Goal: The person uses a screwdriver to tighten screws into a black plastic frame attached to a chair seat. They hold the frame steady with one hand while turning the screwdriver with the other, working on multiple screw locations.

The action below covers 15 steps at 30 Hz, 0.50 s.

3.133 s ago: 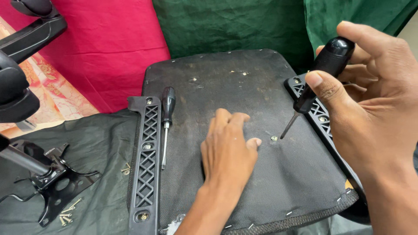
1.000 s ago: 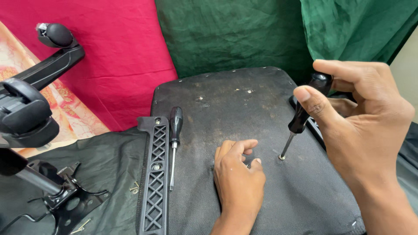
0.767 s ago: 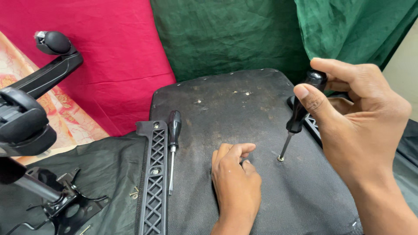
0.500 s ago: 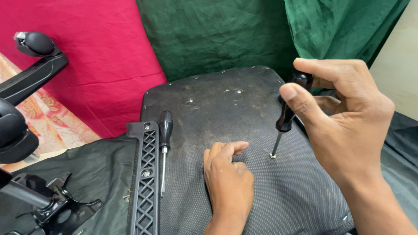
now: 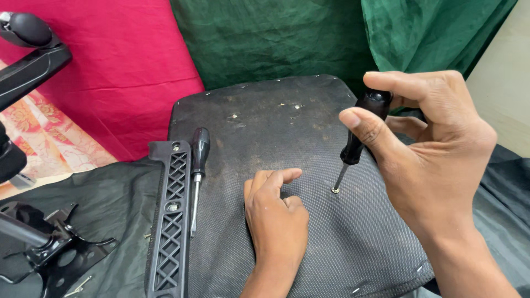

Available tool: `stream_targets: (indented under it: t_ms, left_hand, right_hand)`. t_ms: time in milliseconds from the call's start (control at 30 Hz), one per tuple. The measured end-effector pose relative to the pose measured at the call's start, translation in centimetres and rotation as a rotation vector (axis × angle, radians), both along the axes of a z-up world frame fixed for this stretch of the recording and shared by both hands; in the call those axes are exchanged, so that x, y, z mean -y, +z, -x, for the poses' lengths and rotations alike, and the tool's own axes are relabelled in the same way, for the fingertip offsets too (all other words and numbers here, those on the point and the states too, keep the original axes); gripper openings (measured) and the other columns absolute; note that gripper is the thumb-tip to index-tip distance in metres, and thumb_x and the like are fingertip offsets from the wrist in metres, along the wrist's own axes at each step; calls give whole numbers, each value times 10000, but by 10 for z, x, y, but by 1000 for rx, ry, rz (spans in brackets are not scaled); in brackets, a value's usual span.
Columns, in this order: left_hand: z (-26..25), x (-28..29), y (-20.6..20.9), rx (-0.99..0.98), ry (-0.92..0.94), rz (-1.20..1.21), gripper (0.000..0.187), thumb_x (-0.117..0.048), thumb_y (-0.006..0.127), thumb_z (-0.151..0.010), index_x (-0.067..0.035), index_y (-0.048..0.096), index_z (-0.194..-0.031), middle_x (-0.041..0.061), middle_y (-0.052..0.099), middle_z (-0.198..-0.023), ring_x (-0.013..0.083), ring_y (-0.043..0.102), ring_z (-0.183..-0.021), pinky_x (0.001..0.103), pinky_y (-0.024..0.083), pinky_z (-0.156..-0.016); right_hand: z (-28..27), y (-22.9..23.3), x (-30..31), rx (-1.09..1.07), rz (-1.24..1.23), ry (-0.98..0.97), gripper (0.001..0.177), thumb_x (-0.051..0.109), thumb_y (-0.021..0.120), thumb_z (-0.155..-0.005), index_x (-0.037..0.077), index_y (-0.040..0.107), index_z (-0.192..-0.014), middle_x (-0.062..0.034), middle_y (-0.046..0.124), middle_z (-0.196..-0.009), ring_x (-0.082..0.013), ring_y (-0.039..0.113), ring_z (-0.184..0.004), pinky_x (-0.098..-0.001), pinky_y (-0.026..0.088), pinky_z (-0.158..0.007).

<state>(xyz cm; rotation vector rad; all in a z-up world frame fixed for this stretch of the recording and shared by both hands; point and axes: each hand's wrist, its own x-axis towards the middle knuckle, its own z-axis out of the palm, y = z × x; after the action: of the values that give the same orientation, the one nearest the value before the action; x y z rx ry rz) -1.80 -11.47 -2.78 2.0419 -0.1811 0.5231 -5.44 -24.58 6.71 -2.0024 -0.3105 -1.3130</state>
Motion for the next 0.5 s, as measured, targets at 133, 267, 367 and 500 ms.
stream_targets:
  t_ms: [133, 267, 367, 500]
  left_hand:
    - [1, 0, 3, -41, 11, 20, 411, 62, 645, -684, -87, 756, -1051, 37, 685, -1028, 240, 585, -1000, 364, 468, -911]
    - [3, 2, 7, -109, 2, 6, 378, 17, 668, -722, -107, 744, -1071, 14, 683, -1099, 218, 594, -1041, 363, 460, -945]
    - [3, 1, 9, -149, -3, -9, 385, -13, 675, -743, -123, 737, -1106, 7, 683, -1098, 209, 605, -1054, 365, 457, -968]
    - [4, 1, 12, -134, -1, -21, 374, -41, 699, -744, -122, 737, -1107, 17, 690, -1133, 222, 598, -1092, 394, 418, -1003]
  right_hand:
    - [0, 2, 0, -45, -97, 38, 315, 64, 785, -919, 59, 675, -1214, -41, 637, -1107, -84, 657, -978, -200, 618, -812]
    - [0, 3, 2, -107, -206, 92, 271, 87, 705, -928, 75, 657, -1194, 24, 681, -1066, -42, 676, -972, -170, 602, -852]
    - [-2, 1, 4, -79, -111, 18, 278, 79, 775, -953, 51, 684, -1214, -21, 652, -1060, -75, 634, -941, -185, 530, -747]
    - [-5, -3, 5, 6, -60, 38, 326, 92, 830, -943, 45, 683, -1230, -38, 571, -1107, -75, 623, -972, -175, 598, -810]
